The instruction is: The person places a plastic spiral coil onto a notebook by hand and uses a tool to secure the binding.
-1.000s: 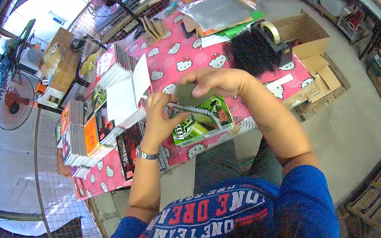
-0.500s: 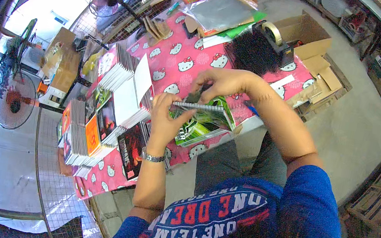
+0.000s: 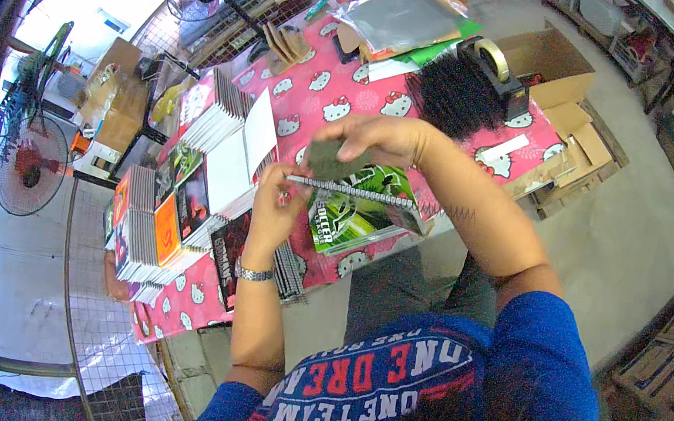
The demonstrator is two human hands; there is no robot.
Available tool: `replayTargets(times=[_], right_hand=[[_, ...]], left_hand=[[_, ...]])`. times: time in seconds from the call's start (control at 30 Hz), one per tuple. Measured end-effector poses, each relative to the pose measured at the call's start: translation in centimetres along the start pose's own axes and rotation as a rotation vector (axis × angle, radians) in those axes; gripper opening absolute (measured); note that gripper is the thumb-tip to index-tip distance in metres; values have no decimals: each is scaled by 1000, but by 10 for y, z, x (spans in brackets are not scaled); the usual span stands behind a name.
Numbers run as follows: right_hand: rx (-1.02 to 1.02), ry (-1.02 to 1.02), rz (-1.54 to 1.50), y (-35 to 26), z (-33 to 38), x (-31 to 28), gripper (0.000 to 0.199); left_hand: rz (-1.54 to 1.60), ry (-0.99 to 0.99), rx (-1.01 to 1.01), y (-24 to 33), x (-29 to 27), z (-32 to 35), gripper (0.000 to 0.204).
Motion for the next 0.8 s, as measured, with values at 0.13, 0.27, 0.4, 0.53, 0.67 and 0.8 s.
replayTargets(times=[0.13,0.27,0.4,0.53,0.67,0.8], right_hand=[[32,-21,-22,-2,-8,12,41],[-73,-24,21,-9,-13,3,37],[-88,-17,-34,-14,-17,8,38],[-13,0,-139,-2,-15,6,41],[97,127,44,20,-10,-8,41],[349,677,781,80,70,-87,39]], left_hand=[[93,-89,-31,-3,3,-1,28],[183,-128,-40,-3,10,-7,25],[403,-88,-141,-24,12,4,26],[442,-137,-184,-17,19,1,30],[432,-130,-191,-17,19,-4,29],[448,-108,-265,-23,16,2,27]])
Point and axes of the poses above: each hand's wrist, its own z-axis away from the middle knuckle, its own x-axis out of the palm, y = z × x, the point moved 9 cm from there along -z, towards the middle knuckle, and after that the axes turned 5 degrees about x, right-handed, at the moved point
